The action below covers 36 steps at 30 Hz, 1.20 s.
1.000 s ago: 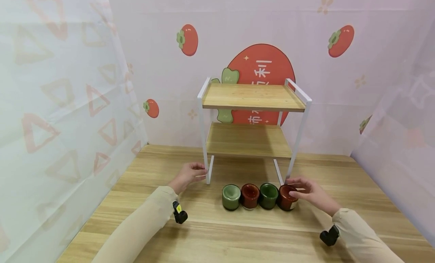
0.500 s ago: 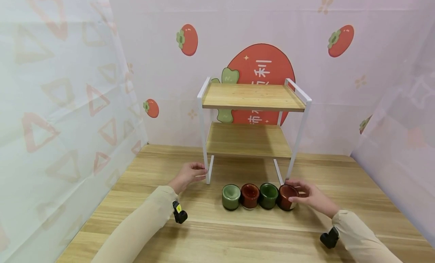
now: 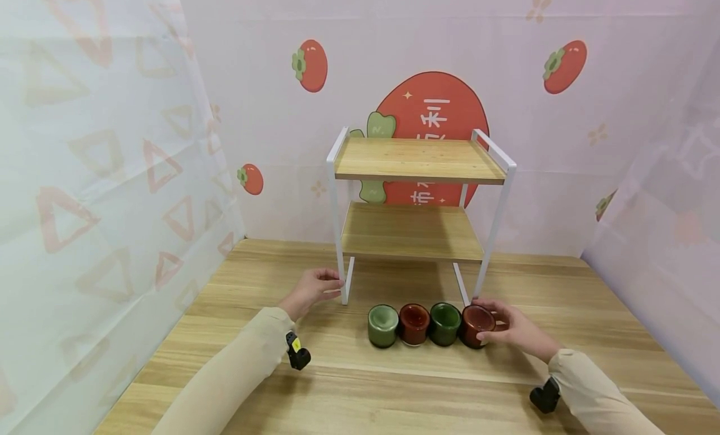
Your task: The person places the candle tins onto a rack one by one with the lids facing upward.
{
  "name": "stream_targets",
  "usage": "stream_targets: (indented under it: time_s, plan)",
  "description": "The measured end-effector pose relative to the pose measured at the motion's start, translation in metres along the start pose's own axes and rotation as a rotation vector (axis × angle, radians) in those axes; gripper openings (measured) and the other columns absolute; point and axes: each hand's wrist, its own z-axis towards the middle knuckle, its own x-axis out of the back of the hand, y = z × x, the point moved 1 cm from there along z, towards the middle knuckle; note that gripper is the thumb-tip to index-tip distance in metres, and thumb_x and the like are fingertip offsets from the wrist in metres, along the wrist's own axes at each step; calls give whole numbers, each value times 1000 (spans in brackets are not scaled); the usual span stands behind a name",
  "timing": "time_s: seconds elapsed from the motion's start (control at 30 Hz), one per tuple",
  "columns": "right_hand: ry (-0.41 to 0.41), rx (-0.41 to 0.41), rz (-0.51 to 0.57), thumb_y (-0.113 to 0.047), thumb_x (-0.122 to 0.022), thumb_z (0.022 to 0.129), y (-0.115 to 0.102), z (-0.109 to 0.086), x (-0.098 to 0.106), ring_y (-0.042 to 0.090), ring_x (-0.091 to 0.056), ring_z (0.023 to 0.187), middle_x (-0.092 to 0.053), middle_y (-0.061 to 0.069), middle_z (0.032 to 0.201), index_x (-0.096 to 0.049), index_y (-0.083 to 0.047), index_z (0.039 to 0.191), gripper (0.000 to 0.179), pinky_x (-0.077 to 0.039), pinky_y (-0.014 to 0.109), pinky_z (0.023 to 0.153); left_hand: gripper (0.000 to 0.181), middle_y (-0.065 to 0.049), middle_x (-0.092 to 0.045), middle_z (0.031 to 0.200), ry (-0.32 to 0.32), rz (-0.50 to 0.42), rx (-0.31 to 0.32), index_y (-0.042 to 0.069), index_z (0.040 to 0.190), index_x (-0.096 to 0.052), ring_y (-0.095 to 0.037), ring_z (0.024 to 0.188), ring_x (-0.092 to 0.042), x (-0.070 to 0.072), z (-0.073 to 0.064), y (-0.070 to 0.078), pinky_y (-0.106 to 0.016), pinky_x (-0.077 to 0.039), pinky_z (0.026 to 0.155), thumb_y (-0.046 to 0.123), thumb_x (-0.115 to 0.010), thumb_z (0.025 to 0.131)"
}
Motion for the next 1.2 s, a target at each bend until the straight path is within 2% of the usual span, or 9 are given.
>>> stream_targets:
  time_s: [0.13,0.4,0.73,0.83,1.07,1.2]
  plan:
    - [-4,-13,4,-12,-79,79,1,1,-1,-9,-54,104,-41,33,139,-45,8,134,67,-54,15,85,13,-6,-60,96,11,-4,5,-4,100,-57,-34,108,-60,-1,0,1,-39,-56,94,-3,-64,89]
    - [-1,-64,-39,-17,-81,77,4,0,-1,-7,-54,104,-55,26,129,-45,5,135,71,-48,14,89,13,-7,-61,97,7,-8,-14,-4,101,-58,-33,108,-61,0,3,-2,-37,-58,91,-4,-64,89]
    - [-6,-62,-103,-20,-83,75,6,3,-2,-6,-53,104,-57,23,126,-46,6,133,74,-47,15,89,15,-8,-61,97,6,1,-23,-6,103,-57,-35,109,-60,2,2,-3,-38,-58,91,-4,-63,90]
    - [-5,-75,-138,-22,-85,73,6,4,-1,-3,-55,104,-59,21,124,-46,6,133,76,-48,17,88,16,-8,-61,98,6,6,-21,-6,104,-57,-36,110,-60,1,1,-2,-39,-58,92,-4,-63,90]
    - [-19,-94,-201,-24,-87,70,3,5,-2,14,-57,106,-60,18,121,-45,8,132,81,-49,21,87,15,-9,-61,97,12,18,-19,-7,103,-58,-37,109,-60,0,0,0,-38,-59,90,-4,-63,90]
    - [-36,-84,-220,-25,-87,69,1,6,-2,14,-58,105,-61,17,120,-46,9,131,81,-50,22,86,15,-9,-61,97,7,19,-16,-7,103,-58,-37,109,-60,-1,-1,1,-39,-58,92,-4,-63,90]
